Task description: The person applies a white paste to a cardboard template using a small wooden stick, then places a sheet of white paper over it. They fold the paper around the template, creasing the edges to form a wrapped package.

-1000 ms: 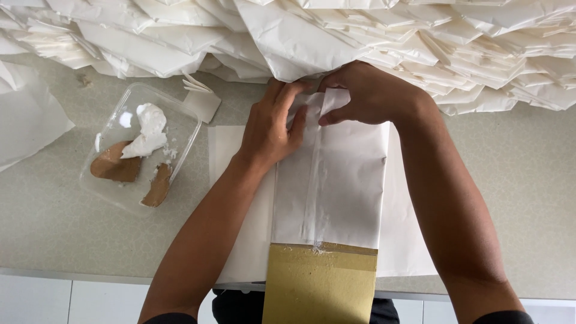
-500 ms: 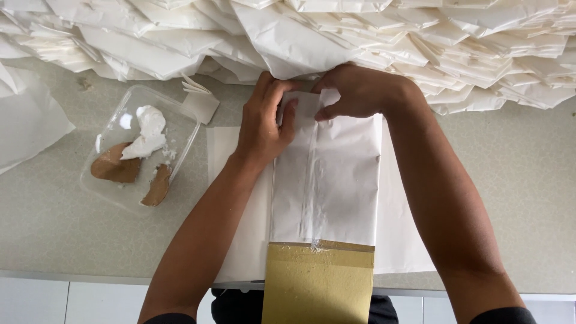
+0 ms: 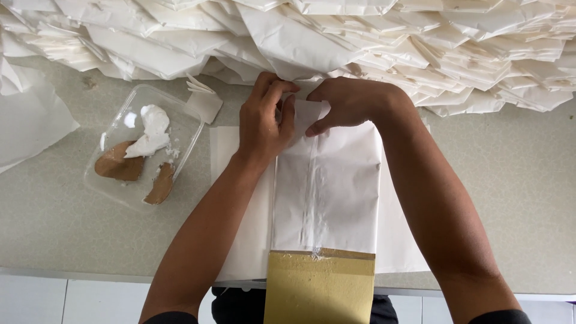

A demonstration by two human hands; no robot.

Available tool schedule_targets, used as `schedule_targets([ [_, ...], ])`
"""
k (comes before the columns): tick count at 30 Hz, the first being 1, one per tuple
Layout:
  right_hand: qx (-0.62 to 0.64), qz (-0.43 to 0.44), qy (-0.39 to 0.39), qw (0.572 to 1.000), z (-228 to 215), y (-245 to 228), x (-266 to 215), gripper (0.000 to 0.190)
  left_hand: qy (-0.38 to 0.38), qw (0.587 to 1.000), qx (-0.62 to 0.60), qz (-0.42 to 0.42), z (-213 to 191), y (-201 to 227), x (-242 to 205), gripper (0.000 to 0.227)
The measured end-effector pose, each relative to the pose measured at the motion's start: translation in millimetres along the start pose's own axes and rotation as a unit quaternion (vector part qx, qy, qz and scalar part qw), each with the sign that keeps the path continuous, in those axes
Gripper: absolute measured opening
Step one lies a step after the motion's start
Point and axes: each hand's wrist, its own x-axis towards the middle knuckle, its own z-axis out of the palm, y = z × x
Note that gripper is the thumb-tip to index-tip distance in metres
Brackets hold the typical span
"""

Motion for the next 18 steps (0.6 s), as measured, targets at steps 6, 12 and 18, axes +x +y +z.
schedule_targets([
  [6, 0.028, -0.014, -0.015, 0.999, 1, -9, -3, 0.074, 0.057, 0.998, -0.007, 0.006, 0, -3, 1, 0.014],
  [12, 0.022, -0.013, 0.003, 1.0, 3, -15, -12, 0.065, 0.067, 0.995, -0.07, 0.007, -2, -8, 2, 0.019],
  [18, -0.02, -0.027, 0.062, 0.998, -3, -7, -16, 0.047, 0.087, 0.995, 0.016, 0.054, -11, 19, -5, 0.038],
])
